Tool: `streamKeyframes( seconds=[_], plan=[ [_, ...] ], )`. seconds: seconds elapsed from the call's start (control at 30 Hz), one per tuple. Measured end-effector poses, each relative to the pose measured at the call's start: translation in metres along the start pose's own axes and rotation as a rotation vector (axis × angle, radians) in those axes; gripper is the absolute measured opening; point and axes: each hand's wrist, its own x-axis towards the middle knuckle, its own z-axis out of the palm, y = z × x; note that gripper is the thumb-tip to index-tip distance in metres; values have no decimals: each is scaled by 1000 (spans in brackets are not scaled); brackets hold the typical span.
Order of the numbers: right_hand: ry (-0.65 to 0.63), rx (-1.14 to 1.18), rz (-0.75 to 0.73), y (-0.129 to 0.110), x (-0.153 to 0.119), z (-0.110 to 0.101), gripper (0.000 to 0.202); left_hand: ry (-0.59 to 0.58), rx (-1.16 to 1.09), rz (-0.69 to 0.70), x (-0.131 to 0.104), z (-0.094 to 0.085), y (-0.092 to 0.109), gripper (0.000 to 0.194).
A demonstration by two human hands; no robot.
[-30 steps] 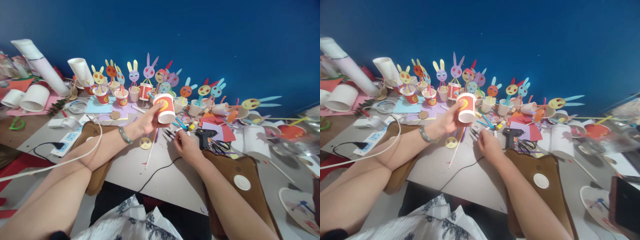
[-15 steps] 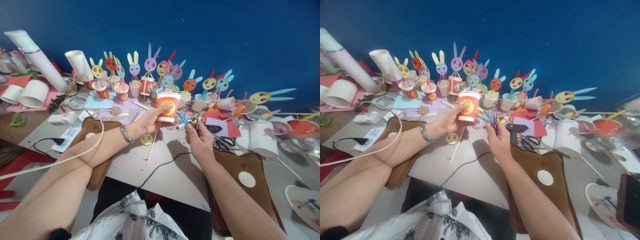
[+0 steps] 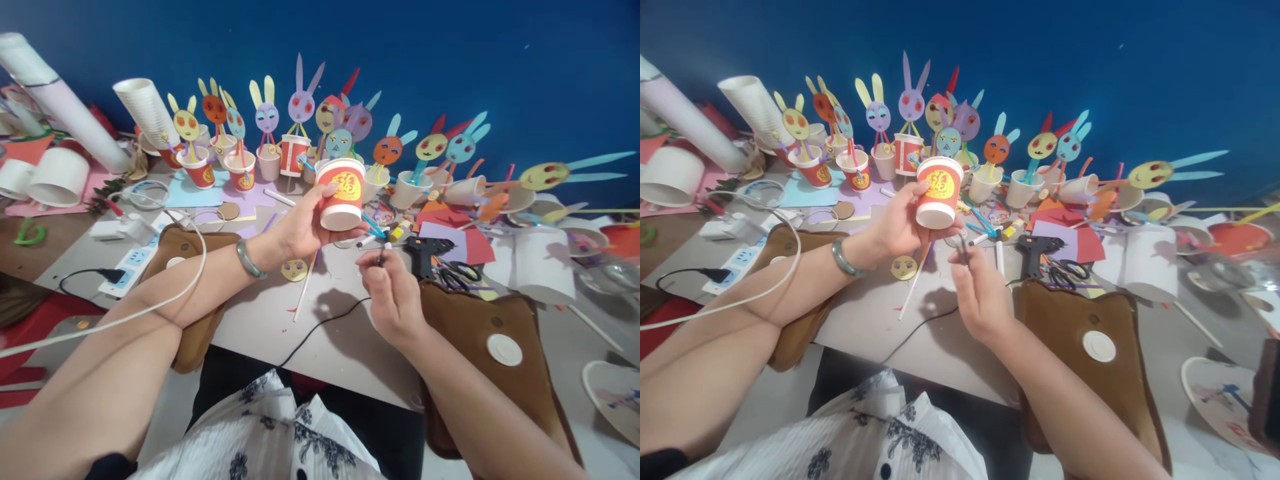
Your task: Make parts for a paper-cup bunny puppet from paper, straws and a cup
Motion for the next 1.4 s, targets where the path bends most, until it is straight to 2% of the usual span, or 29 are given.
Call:
streamKeyframes(
  seconds=[0.13,0.37,0.47,0.73,0.9,1.17,1.4],
  plan=[
    [-44,53,9,-13,1,3,34,-15,57,-33,-2,3,-1,51],
    [-74,165,128,-5,5,8,42,-6,133,-70,-4,2,-2,57],
    [-87,154,111,-5,5,8,42,-19,168,-94,-3,-1,0,59],
    [-124,46,1,-12,4,7,42,-145,174,-102,-5,-4,3,61],
    [-108,53,-2,-12,4,7,40,-76,196,-107,-6,0,0,61],
    [-31,125,107,-4,8,11,46,44,184,-43,2,-2,-9,48],
    [-80,199,224,2,14,12,49,74,183,-51,3,-5,-13,40]
  ],
)
